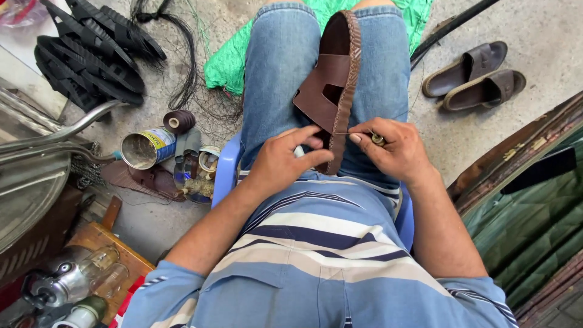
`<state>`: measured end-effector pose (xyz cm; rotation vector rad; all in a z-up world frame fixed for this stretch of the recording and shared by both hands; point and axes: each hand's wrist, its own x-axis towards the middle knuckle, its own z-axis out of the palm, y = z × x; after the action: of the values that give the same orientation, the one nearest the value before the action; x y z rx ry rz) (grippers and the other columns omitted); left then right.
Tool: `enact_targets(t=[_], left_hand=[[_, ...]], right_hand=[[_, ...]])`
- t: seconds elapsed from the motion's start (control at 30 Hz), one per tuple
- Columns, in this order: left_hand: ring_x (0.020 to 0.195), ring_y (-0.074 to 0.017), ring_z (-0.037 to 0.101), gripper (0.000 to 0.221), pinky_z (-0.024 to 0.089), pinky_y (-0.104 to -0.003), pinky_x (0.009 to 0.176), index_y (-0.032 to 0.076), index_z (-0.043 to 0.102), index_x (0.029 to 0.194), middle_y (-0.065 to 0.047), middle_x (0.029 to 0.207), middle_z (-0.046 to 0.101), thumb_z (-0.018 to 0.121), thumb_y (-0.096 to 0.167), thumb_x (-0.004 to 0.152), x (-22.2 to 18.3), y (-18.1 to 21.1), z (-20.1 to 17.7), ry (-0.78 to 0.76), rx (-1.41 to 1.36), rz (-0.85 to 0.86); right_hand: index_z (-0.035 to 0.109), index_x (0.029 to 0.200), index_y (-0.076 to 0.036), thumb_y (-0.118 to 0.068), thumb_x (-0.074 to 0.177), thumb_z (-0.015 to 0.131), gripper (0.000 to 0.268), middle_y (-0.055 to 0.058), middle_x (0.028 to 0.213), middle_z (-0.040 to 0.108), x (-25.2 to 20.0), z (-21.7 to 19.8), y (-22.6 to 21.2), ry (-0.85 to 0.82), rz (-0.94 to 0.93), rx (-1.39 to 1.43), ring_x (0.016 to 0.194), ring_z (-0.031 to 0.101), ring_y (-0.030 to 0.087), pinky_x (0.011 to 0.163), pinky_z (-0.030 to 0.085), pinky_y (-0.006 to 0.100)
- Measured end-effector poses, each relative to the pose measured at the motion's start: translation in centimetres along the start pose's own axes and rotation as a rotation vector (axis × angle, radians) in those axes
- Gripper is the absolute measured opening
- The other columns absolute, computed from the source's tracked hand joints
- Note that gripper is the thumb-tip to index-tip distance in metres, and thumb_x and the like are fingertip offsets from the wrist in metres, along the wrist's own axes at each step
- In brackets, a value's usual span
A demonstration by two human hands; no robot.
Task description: Hand-sewing a leather sandal strap using a needle and thread in a repair shop environment.
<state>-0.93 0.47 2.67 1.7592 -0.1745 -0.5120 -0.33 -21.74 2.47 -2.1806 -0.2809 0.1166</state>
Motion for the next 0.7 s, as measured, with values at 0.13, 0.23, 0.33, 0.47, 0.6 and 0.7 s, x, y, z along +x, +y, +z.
enact_targets(t=[0.13, 0.23, 0.33, 0.47, 0.6, 0.7], left_hand=[[0.072, -0.0205, 0.064, 0.015, 0.049, -0.030, 0.063, 0.015, 0.069, 0.097, -0.006, 0.073, 0.064, 0.063, 0.019, 0.083, 2.3, -3.6, 0.5, -0.031, 0.064, 0.077], [0.069, -0.0264, 0.063, 0.017, 0.050, -0.034, 0.064, 0.014, 0.067, 0.100, -0.010, 0.077, 0.064, 0.056, 0.018, 0.087, 2.2, -1.7, -0.6, -0.095, 0.123, 0.102], [0.067, -0.0248, 0.064, 0.025, 0.050, -0.037, 0.069, 0.009, 0.062, 0.113, -0.018, 0.094, 0.065, 0.052, 0.013, 0.089, 1.0, -0.8, -2.8, -0.163, -0.035, 0.107], [0.097, -0.0249, 0.061, 0.022, 0.044, -0.035, 0.088, 0.015, 0.070, 0.069, -0.008, 0.102, 0.067, 0.060, 0.010, 0.088, -1.0, -2.3, -7.2, 0.128, 0.061, 0.102], [0.113, -0.0347, 0.048, 0.013, 0.037, -0.045, 0.092, 0.013, 0.062, 0.099, -0.010, 0.116, 0.050, 0.063, 0.022, 0.090, -0.9, 0.2, -6.3, 0.436, 0.671, 0.242], [0.106, -0.0243, 0.056, 0.027, 0.040, -0.036, 0.085, 0.014, 0.057, 0.111, -0.005, 0.110, 0.056, 0.059, 0.029, 0.089, 0.0, -0.9, -3.0, 0.268, 0.611, 0.406]], right_hand=[[0.068, 0.085, -0.012, -0.014, 0.081, 0.071, 0.005, 0.011, 0.062, 0.059, 0.2, 0.5, 1.0, 0.003, -0.030, -0.004, 0.060, 0.059, 0.032, 0.054, 0.046, 0.036], [0.068, 0.089, -0.012, -0.014, 0.082, 0.070, 0.007, 0.011, 0.070, 0.063, 0.3, -0.1, 0.2, -0.019, -0.006, -0.052, 0.068, 0.062, 0.032, 0.058, 0.048, 0.038], [0.062, 0.106, -0.003, -0.012, 0.079, 0.067, 0.029, 0.024, 0.086, 0.063, 1.4, -2.7, -4.1, -0.136, 0.039, -0.036, 0.083, 0.059, 0.046, 0.066, 0.046, 0.052], [0.055, 0.121, -0.006, -0.014, 0.090, 0.056, 0.033, 0.017, 0.104, 0.056, 0.5, -4.2, -3.9, -0.159, -0.009, -0.169, 0.096, 0.057, 0.039, 0.073, 0.047, 0.049], [0.065, 0.109, -0.014, -0.014, 0.086, 0.061, 0.024, 0.006, 0.096, 0.063, 1.1, -3.9, -5.2, -0.208, -0.110, -0.297, 0.082, 0.062, 0.032, 0.065, 0.049, 0.041], [0.066, 0.105, -0.015, -0.016, 0.083, 0.061, 0.023, 0.005, 0.095, 0.064, 1.4, -3.3, -5.4, -0.258, -0.133, -0.345, 0.079, 0.061, 0.034, 0.062, 0.049, 0.045]])
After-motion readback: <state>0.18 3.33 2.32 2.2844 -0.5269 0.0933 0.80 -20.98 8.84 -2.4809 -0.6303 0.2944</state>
